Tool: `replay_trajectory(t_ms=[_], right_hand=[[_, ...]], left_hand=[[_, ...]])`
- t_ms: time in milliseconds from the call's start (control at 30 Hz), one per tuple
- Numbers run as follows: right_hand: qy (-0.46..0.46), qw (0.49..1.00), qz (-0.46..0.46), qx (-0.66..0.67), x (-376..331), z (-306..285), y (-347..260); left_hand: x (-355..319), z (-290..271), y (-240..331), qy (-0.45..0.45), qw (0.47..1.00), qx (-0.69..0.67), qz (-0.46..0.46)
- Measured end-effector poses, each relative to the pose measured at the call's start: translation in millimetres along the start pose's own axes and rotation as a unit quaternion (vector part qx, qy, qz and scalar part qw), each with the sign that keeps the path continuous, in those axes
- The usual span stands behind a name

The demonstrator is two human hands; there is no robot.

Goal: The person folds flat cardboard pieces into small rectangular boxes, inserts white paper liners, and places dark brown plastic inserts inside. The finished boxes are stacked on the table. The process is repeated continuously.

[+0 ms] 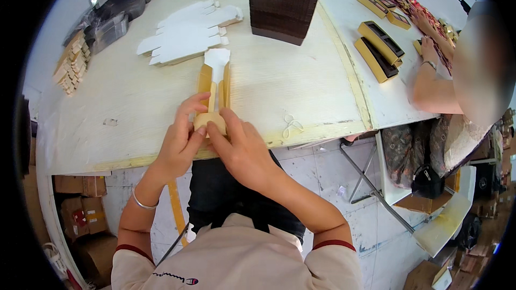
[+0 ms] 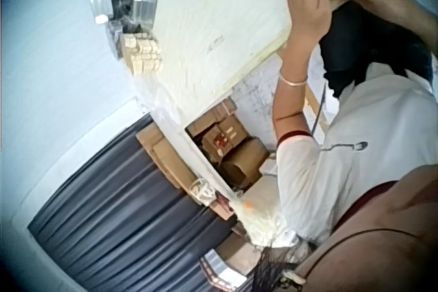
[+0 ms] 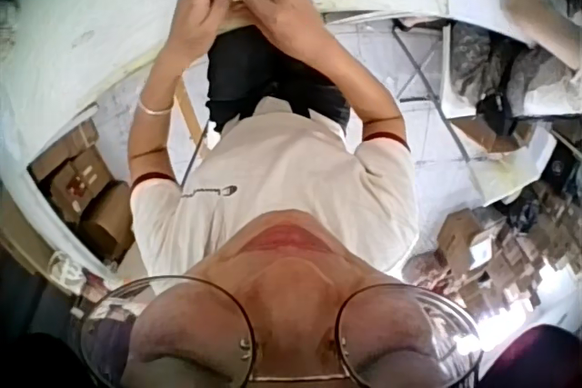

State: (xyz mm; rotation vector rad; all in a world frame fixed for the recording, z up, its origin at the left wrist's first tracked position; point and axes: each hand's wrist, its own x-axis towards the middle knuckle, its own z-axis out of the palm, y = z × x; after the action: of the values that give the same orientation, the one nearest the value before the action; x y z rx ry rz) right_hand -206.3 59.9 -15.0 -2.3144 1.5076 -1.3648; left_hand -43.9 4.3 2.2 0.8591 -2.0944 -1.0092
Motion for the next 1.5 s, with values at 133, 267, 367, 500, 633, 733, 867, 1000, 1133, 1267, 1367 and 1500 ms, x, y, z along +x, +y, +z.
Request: replay_trajectory(t_ms=[133,267,367,500,633,733,867,1000,1133,1267,1367,1500], right_hand=[[-0.052,0.997,-0.053,-0.033,5.7,1.0,9.8],[-0.172,0.984,0.014,0.035,13.6,-5.3,9.7],[-0.213,0.972,0.017,0.096,21.5,-17.1,13.3],[-0.147,0.982,-0.072,0.093,19.9,-13.3,11.1],[-0.152,0.988,-0.038,-0.005,7.6,4.4,-10.5],[-0.183,0.983,0.017,0.013,-1.2,12.1,-27.2],[-0.127,0.992,0.011,-0.003,3.2,-25.1,-6.3],[-0.101,0.994,-0.017,-0.049,2.8,-50.1,27.7],[-0.068,0.996,-0.056,0.007,-4.3,-31.1,17.7],[-0.054,0.993,-0.058,0.093,-3.6,-31.3,3.2],[-0.089,0.995,-0.022,0.039,2.1,-52.7,14.5],[-0.182,0.98,-0.07,0.028,12.3,-54.1,26.6]], left_hand=[[-9.4,-4.5,3.1,-0.029,0.994,0.107,0.025],[-4.5,-9.7,7.8,-0.022,0.991,0.13,0.015],[3.2,-21.3,8.7,-0.086,0.991,0.105,0.001],[14.8,-44.4,1.4,-0.192,0.973,0.126,0.015],[19.6,-51.6,11.2,-0.243,0.949,0.197,0.036],[10.3,-55.3,33.4,-0.246,0.933,0.262,0.012],[0.8,-56.8,34.5,-0.199,0.92,0.338,0.032],[-1.8,-55.5,11.3,-0.169,0.917,0.346,0.107],[2.5,-28.6,17.0,-0.061,0.927,0.336,0.154],[1.3,-19.2,11.0,-0.104,0.909,0.361,0.179],[1.0,-34.6,15.2,-0.169,0.925,0.295,0.168],[1.3,-40.7,17.3,-0.156,0.928,0.289,0.176]])
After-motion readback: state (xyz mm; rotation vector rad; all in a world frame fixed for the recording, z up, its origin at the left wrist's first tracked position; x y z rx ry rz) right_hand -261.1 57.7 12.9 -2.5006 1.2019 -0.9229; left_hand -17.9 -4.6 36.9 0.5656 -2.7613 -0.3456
